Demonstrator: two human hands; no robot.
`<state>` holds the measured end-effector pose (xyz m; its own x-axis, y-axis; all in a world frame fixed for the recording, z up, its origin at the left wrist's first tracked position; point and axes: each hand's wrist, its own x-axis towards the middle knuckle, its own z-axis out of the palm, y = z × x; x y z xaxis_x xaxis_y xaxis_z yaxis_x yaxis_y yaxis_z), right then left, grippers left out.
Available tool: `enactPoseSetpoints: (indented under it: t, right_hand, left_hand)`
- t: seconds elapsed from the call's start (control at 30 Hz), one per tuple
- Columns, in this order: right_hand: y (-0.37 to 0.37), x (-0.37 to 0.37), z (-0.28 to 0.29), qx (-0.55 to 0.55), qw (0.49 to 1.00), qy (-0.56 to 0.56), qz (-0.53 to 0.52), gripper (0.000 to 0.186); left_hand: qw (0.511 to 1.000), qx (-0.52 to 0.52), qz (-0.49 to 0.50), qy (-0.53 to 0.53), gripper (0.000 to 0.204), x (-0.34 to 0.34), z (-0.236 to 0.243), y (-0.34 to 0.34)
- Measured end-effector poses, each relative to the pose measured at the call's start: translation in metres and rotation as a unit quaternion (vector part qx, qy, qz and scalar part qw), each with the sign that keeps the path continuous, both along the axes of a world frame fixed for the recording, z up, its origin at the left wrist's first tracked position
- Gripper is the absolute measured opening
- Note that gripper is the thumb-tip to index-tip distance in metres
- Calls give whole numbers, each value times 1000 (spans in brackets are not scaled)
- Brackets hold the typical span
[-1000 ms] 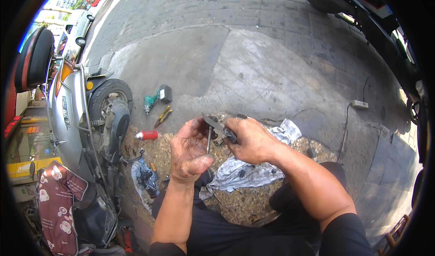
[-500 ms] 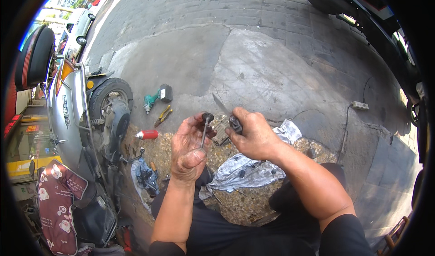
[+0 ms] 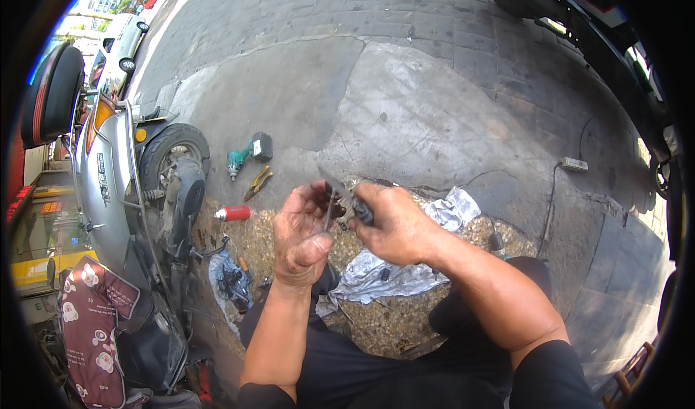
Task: The person scrapes the interior of a metal engine casing with a utility knife, then uses a power drill to bore into the central opening. They later scrape a small cylindrical component with the knife. The work is performed on a cloth on the ground next to a scooter.
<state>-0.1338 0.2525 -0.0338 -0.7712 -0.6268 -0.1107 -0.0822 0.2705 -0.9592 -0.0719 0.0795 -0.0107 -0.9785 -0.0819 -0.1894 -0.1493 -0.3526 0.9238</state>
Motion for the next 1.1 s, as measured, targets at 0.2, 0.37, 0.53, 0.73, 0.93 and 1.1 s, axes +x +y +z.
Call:
enactPoseSetpoints:
  t: [0.2,0.37,0.53,0.73,0.93,1.1]
  right_hand:
    - [1,-5,-6,72,974,109,-183,21]
    - [5,7,-6,-78,994,-29,64,26]
    - [5,-5,-8,148,987,50,-35,20]
    - [2,2,-6,-26,999,9,-17,24]
    - [-1,11,-5,-91,994,-26,54,31]
    - [4,7,-1,-75,994,-37,66,31]
  left_hand:
    - [1000,12,-18,15,94,0,3,0]
    - [999,34,2,8,94,-4,-2,3]
    - [998,-25,-32,40,93,1,3,-1]
    - [1000,12,-13,11,95,-2,3,-1]
    - [999,22,-20,19,95,-3,5,2]
    - [999,19,-19,27,91,-2,3,2]
